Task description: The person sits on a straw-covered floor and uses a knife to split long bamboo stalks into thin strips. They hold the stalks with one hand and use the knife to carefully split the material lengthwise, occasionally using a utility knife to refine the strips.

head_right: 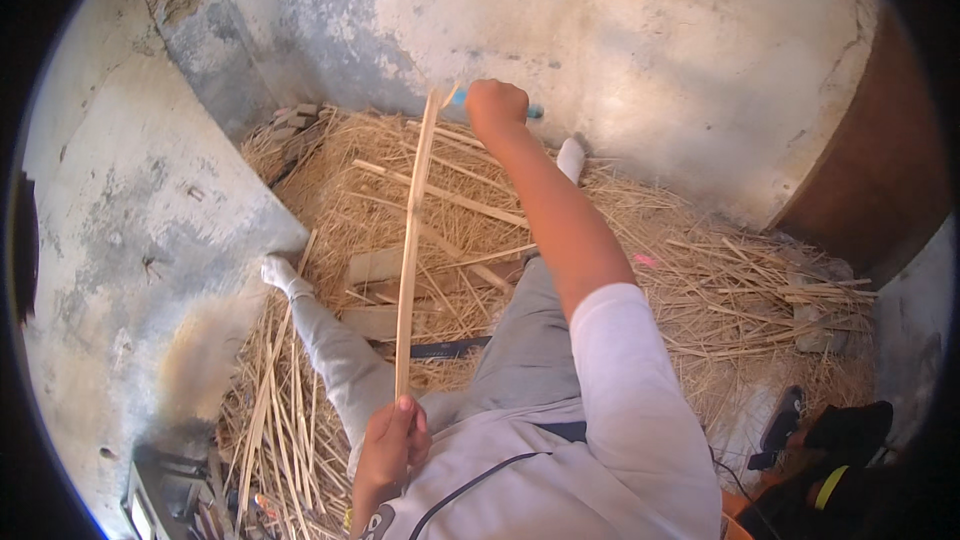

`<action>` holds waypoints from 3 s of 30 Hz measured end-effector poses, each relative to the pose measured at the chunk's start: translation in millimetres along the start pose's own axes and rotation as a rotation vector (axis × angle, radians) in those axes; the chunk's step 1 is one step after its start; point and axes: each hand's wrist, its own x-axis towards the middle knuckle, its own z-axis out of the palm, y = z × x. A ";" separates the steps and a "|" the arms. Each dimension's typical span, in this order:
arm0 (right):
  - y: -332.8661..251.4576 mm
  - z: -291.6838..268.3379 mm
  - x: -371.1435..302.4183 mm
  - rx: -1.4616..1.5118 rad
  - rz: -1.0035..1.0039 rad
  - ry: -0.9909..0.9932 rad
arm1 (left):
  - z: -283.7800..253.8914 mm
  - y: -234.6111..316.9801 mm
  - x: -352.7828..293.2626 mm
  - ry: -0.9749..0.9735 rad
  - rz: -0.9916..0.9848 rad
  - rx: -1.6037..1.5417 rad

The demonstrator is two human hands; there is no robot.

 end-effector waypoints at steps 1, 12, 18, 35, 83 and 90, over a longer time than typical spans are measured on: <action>13.1 15.8 10.5 -0.006 0.093 0.029 | 0.4 -5.3 -9.6 -0.061 0.067 0.149; 20.0 -36.0 -166.1 1.835 0.331 -0.718 | -23.8 -20.5 9.1 -0.105 -0.017 -0.236; 5.7 -58.7 -193.1 1.757 0.164 -0.672 | -19.8 -14.2 21.5 -0.095 0.110 0.205; -33.3 -44.2 -249.8 1.230 -0.282 0.170 | 25.4 87.9 41.5 -0.163 0.198 -0.207; -36.4 -88.4 -237.9 0.451 -0.465 -0.014 | 16.2 50.4 63.6 0.449 0.496 0.703; -42.0 -25.7 -233.4 0.275 -0.498 -0.134 | 16.6 36.9 78.0 0.514 0.422 0.815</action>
